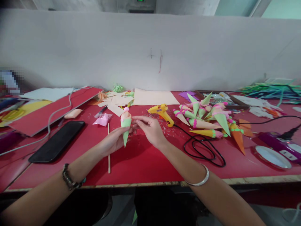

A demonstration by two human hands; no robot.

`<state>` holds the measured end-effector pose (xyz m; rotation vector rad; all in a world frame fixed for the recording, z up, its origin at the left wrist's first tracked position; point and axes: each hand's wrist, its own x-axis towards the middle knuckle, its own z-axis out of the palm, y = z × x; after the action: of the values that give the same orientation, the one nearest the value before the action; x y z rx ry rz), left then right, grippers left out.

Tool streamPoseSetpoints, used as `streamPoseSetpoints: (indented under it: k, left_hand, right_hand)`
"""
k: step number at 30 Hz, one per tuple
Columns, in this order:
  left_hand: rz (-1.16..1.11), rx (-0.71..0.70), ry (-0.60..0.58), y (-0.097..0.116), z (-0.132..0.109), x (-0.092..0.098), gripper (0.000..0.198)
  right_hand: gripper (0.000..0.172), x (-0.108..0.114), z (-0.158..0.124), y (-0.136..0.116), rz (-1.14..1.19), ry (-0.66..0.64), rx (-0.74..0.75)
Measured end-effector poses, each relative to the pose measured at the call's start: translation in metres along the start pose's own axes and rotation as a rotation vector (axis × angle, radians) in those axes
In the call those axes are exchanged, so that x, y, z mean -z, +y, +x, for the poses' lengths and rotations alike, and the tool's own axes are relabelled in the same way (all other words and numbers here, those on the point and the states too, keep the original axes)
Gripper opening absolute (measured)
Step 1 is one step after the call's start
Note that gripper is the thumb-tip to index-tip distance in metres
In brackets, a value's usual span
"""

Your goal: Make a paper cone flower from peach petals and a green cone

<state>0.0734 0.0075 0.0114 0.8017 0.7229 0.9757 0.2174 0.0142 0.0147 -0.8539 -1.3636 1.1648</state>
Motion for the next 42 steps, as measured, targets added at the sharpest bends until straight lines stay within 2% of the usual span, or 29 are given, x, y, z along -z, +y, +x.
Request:
streamPoseSetpoints:
  k: [4,10,13,17,25,31,38,42]
  left_hand:
    - [0.004,0.0,0.012,-0.0002,-0.0001,0.0003,0.011]
    - [0.047,0.011,-0.024,0.0,-0.0019,0.0001,0.013]
    - [0.048,0.005,-0.036,0.0005,-0.0023,-0.0001,0.014]
    - [0.048,0.003,-0.026,0.0007,-0.0019,-0.0004,0.015]
    - [0.045,0.051,-0.014,0.001,-0.0025,-0.0005,0.014]
    - [0.047,0.045,-0.027,0.0019,-0.0033,-0.0014,0.012]
    - [0.13,0.022,-0.089,-0.0009,-0.0045,-0.0004,0.015]
    - [0.152,0.015,-0.111,-0.0013,-0.0038,0.0012,0.017]
  right_hand:
    - [0.017,0.0016,-0.0005,0.0,0.035,-0.005,-0.025]
    - [0.01,0.003,0.0001,-0.0014,-0.084,0.017,0.035]
    - [0.019,0.0013,0.0014,0.0,-0.026,0.029,0.014]
    - [0.018,0.0012,0.0021,0.0032,0.076,0.039,0.024]
    - [0.016,0.0072,0.0012,0.001,-0.225,0.128,0.119]
    - [0.02,0.0044,0.0018,0.0018,-0.079,0.107,0.076]
    - [0.012,0.0041,0.0001,-0.003,-0.218,0.159,0.129]
    - [0.016,0.0038,0.0011,-0.0005,-0.13,0.143,0.123]
